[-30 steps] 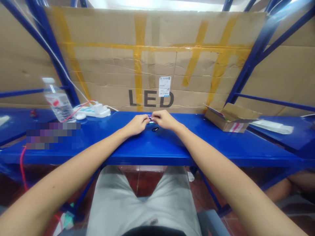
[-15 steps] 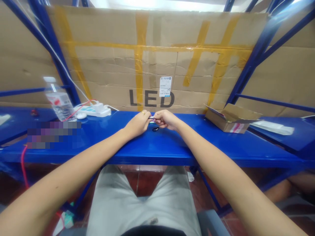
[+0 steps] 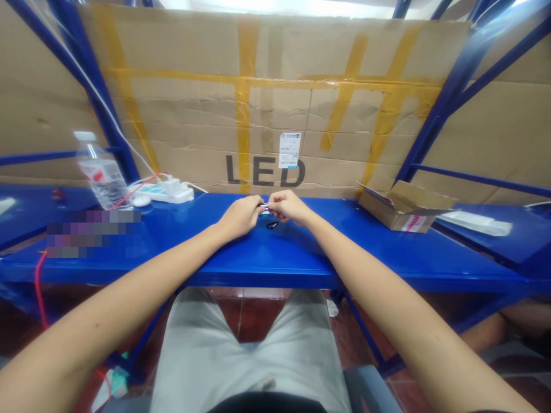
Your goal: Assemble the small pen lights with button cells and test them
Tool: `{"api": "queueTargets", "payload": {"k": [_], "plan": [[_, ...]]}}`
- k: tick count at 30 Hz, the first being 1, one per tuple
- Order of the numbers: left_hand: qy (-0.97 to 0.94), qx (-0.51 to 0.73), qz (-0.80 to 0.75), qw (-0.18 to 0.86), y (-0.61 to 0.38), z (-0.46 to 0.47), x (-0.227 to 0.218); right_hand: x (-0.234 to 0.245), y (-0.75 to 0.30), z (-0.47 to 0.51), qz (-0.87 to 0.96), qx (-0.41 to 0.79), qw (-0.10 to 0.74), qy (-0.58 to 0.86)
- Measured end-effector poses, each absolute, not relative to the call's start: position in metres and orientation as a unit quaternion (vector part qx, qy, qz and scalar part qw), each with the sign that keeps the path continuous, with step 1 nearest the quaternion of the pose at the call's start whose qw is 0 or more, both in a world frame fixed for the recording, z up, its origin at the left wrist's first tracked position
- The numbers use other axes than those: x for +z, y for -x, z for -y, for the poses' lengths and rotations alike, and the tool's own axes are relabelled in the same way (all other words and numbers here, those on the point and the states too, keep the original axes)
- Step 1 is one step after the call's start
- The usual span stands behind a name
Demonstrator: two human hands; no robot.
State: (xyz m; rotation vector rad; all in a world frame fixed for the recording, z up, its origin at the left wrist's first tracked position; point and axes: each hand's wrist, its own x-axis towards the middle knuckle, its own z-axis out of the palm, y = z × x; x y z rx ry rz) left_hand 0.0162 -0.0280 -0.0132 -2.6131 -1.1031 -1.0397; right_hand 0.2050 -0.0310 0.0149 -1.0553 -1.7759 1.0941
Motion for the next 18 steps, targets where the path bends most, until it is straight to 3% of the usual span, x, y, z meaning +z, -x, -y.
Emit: {"api": "queueTargets", "payload": {"k": [7, 18], "plan": [[0.865, -0.376, 0.328, 0.063, -0.0173, 0.0299, -0.0122, 0.0202, -0.2077, 0.0341, 0.635, 0.552, 0.374, 0.390], [0.866, -0.318, 0.381, 0.060, -0.0201, 0.0234, -0.0137, 0.0160, -0.2032, 0.0344, 0.678, 0.466, 0.388, 0.416]]}}
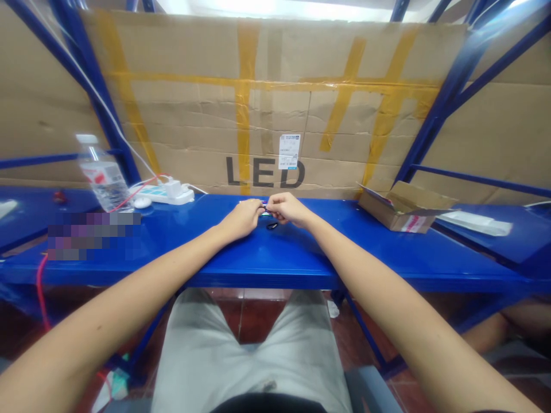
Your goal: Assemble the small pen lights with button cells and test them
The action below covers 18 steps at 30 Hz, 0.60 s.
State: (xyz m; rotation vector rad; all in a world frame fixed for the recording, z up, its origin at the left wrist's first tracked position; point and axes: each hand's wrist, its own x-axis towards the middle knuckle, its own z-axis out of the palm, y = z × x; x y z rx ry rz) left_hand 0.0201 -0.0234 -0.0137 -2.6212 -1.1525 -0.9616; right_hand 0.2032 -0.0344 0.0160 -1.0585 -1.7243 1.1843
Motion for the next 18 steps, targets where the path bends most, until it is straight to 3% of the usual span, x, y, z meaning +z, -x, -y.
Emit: {"api": "queueTargets", "payload": {"k": [5, 13, 18], "plan": [[0.870, -0.329, 0.367, 0.032, -0.0164, 0.0315, -0.0092, 0.0165, -0.2035, 0.0367, 0.656, 0.501, 0.385, 0.413], [0.874, -0.338, 0.339, 0.083, -0.0148, 0.0289, -0.0117, 0.0188, -0.2052, 0.0364, 0.624, 0.564, 0.383, 0.382], [0.875, -0.325, 0.342, 0.103, -0.0138, 0.0290, -0.0129, 0.0198, -0.2047, 0.0337, 0.589, 0.624, 0.334, 0.389]]}}
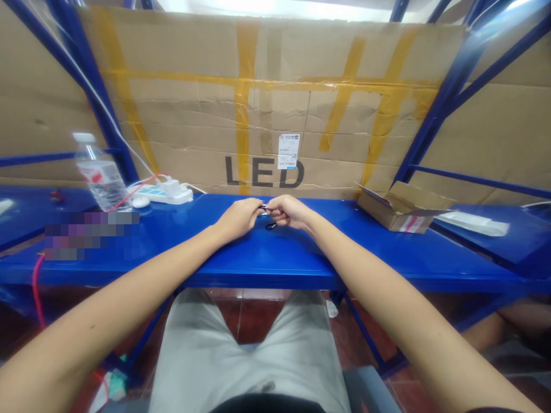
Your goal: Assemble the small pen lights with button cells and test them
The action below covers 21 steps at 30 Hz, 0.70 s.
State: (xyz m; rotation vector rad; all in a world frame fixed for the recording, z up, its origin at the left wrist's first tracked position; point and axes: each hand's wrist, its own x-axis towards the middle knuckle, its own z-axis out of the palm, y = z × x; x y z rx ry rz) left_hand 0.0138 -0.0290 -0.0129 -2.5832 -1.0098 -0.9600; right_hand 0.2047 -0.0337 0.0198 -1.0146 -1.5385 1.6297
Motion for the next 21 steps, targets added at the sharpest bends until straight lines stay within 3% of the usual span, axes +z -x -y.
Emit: {"api": "queueTargets", "payload": {"k": [4, 8, 10, 13, 15, 21], "plan": [[0.868, -0.326, 0.365, 0.081, -0.015, 0.028, -0.010, 0.021, -0.203, 0.030, 0.613, 0.587, 0.325, 0.418], [0.839, -0.338, 0.425, 0.037, -0.012, 0.022, -0.006, 0.021, -0.212, 0.022, 0.734, 0.323, 0.355, 0.480], [0.827, -0.340, 0.447, 0.015, -0.007, 0.017, -0.007, 0.019, -0.219, 0.018, 0.803, 0.202, 0.313, 0.465], [0.816, -0.341, 0.467, -0.009, -0.001, 0.010, -0.010, 0.016, -0.226, 0.016, 0.864, 0.196, 0.171, 0.431], [0.810, -0.338, 0.479, -0.015, 0.001, 0.006, -0.012, 0.013, -0.226, 0.016, 0.876, 0.199, 0.128, 0.420], [0.812, -0.344, 0.472, -0.015, 0.000, 0.002, -0.015, 0.002, -0.214, 0.017, 0.877, 0.124, 0.176, 0.429]]}}
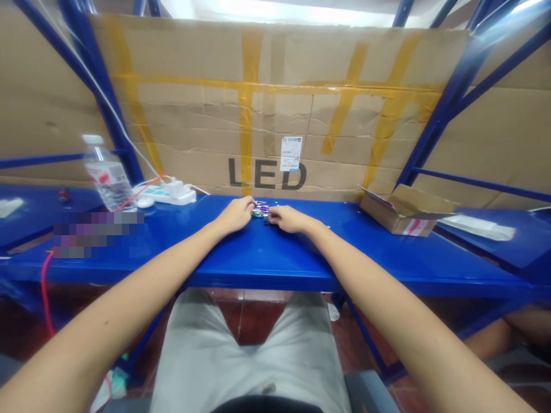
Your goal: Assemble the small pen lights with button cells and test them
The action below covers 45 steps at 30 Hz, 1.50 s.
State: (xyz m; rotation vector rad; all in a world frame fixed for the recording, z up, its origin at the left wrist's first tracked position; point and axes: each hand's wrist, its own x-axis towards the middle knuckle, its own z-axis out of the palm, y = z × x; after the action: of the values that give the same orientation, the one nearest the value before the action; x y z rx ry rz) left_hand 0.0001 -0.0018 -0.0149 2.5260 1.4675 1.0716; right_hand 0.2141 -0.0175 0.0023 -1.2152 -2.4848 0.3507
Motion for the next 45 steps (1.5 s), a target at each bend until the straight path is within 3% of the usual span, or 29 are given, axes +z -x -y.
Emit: {"api": "queueTargets", "payload": {"k": [3, 8, 16, 34, 45], "plan": [[-0.811, 0.349, -0.469, 0.016, 0.000, 0.004, -0.015, -0.003, -0.210, 0.016, 0.859, 0.095, 0.214, 0.456], [-0.832, 0.326, -0.448, 0.018, 0.000, 0.008, -0.013, -0.009, -0.210, 0.010, 0.850, 0.083, 0.206, 0.477], [-0.868, 0.299, -0.395, 0.031, 0.000, 0.008, -0.015, -0.011, -0.208, 0.012, 0.880, 0.055, 0.221, 0.416], [-0.889, 0.304, -0.336, 0.058, 0.000, 0.010, -0.013, 0.001, -0.197, 0.030, 0.901, -0.077, 0.091, 0.416], [-0.864, 0.321, -0.376, 0.098, -0.003, 0.004, -0.021, -0.002, -0.203, 0.023, 0.889, -0.046, 0.114, 0.442]]}}
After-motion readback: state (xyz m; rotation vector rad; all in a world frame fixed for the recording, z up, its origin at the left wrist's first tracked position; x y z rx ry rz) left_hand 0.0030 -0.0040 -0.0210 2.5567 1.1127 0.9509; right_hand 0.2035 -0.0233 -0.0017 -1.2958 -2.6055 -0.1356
